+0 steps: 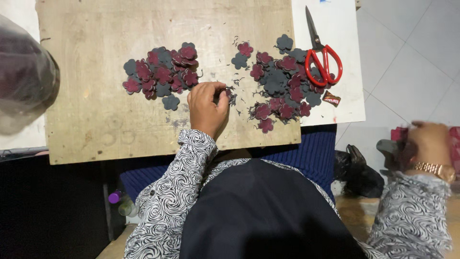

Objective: The person separates flower-shaped fabric cutouts from leftover scraps on a wooden workboard and gathers them into a pile. They then pick up red-handled scissors and trim the edges of individual flower cutouts one at a time, holding each piece in one hand while cutting with the other.

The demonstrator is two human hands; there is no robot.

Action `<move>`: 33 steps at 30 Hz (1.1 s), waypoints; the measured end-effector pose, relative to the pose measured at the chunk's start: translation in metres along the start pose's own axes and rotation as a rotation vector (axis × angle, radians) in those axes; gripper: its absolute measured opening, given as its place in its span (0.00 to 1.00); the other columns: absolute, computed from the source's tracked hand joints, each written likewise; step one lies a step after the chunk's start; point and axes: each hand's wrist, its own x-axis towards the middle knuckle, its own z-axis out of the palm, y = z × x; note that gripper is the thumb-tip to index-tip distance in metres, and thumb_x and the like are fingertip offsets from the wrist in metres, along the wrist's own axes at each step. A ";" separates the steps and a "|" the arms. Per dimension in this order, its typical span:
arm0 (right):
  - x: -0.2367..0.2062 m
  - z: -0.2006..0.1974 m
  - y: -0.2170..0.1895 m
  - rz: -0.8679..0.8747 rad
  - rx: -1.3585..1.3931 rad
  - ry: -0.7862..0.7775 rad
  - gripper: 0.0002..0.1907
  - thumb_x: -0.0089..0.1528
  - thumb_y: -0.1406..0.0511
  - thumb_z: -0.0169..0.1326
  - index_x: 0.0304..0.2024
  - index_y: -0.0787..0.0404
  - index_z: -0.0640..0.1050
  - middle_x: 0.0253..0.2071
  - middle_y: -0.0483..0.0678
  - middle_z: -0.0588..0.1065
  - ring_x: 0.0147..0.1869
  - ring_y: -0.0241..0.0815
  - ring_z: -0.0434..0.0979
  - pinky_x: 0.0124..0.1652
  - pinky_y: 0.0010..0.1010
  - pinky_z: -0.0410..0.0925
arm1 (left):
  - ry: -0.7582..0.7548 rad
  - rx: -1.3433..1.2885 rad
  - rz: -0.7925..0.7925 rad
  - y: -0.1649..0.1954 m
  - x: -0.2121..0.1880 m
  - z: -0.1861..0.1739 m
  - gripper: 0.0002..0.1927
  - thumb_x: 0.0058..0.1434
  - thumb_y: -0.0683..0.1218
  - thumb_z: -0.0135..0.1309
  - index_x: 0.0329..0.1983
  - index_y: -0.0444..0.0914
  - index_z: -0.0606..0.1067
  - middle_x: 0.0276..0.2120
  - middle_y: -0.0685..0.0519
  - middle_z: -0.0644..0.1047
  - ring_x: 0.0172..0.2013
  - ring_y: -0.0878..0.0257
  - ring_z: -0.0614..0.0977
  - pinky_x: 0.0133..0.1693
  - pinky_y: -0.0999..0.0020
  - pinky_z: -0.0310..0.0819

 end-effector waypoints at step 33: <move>-0.108 0.052 -0.290 -0.407 0.585 -0.405 0.15 0.64 0.63 0.65 0.48 0.65 0.78 0.38 0.50 0.78 0.37 0.37 0.76 0.36 0.26 0.69 | -0.086 -0.317 -0.046 0.019 -0.001 -0.007 0.05 0.71 0.43 0.54 0.46 0.37 0.74 0.40 0.50 0.80 0.42 0.55 0.83 0.46 0.61 0.78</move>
